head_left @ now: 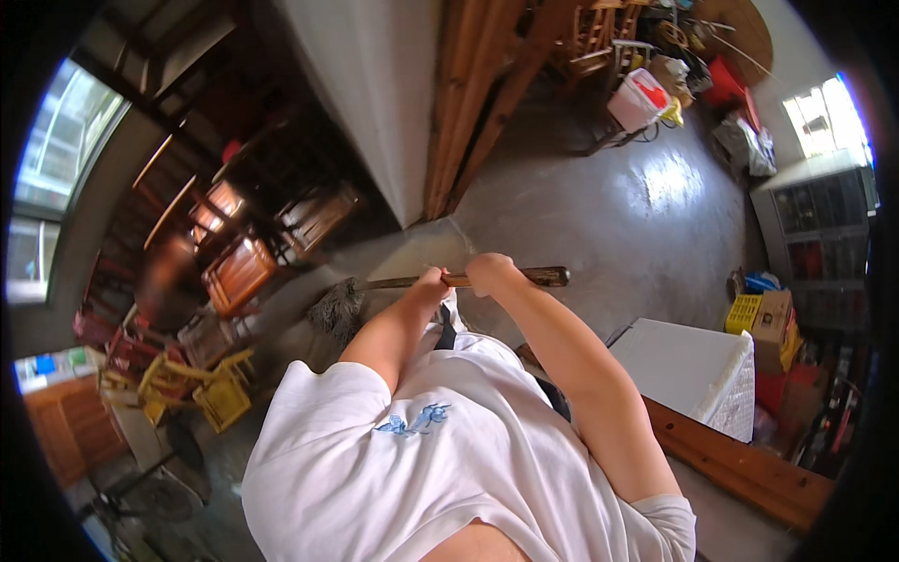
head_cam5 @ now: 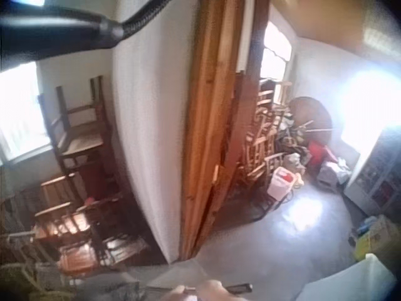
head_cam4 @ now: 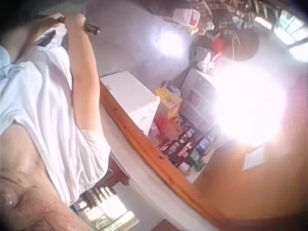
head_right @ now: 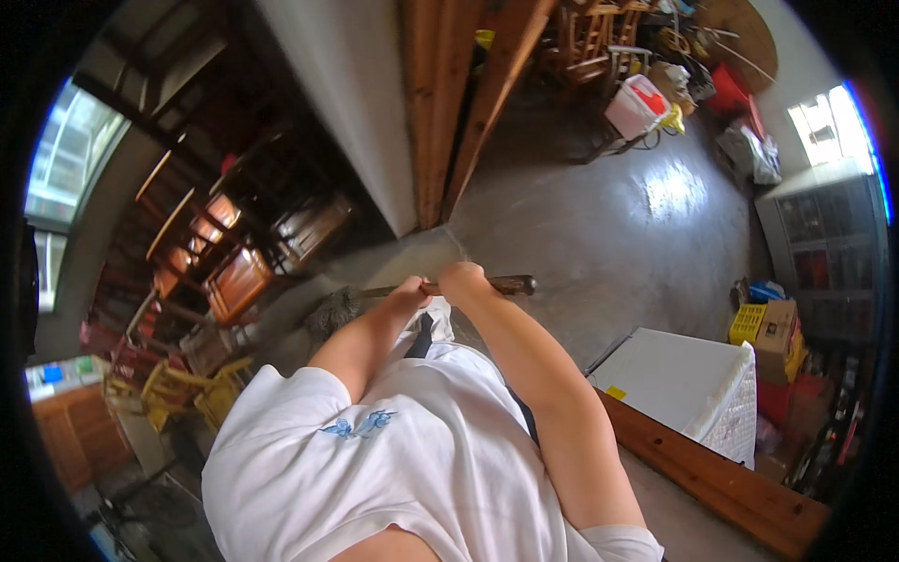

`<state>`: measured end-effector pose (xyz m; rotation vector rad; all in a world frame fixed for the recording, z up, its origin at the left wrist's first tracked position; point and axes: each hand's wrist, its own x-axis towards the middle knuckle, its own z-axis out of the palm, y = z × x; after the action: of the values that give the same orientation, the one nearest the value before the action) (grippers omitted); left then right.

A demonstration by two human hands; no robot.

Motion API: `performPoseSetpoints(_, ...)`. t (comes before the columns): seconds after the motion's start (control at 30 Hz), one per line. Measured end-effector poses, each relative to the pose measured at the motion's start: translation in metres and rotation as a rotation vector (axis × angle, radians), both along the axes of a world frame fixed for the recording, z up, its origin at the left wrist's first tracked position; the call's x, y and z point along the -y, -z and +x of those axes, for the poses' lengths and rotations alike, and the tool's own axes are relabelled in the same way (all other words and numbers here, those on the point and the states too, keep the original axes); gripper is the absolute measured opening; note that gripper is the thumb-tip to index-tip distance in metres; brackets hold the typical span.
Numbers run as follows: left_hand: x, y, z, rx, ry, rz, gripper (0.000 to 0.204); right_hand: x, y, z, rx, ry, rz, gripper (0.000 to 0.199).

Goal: The person mops a concrete floor using a traditional string mop. They move through a cluttered room, sweeping the mop back and forth to clean the surface around furniture, a table, and a fan.

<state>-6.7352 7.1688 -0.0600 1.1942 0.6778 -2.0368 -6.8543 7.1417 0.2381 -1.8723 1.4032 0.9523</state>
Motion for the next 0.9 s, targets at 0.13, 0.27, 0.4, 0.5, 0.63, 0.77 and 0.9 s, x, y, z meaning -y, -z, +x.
performPoseSetpoints(0.13,0.037,0.016,-0.017,-0.022,0.106,-0.069,0.009,0.033,-0.006,-0.022,0.024,-0.02,-0.046,0.027)
performPoseSetpoints(0.27,0.049,0.032,-0.025,-0.044,0.188,-0.183,0.01,0.057,0.012,-0.038,0.022,0.03,0.004,0.023)
performPoseSetpoints(0.4,0.052,0.055,-0.031,-0.074,0.291,-0.467,0.011,0.068,0.023,-0.058,0.092,0.023,-0.02,0.02)
performPoseSetpoints(0.5,0.055,0.1,-0.032,-0.133,0.177,-0.447,0.012,0.084,0.026,-0.083,0.114,-0.041,0.007,0.02)
performPoseSetpoints(0.63,0.074,0.109,-0.077,-0.09,0.103,-0.288,0.013,0.108,0.026,-0.146,0.153,-0.094,0.091,0.022)
performPoseSetpoints(0.77,0.088,0.066,-0.17,0.082,0.111,-0.13,0.011,0.119,0.042,-0.235,0.191,-0.021,0.068,0.025)
performPoseSetpoints(0.9,0.102,0.04,-0.283,0.186,0.079,0.012,0.01,0.126,0.046,-0.329,0.18,-0.036,0.094,0.026)
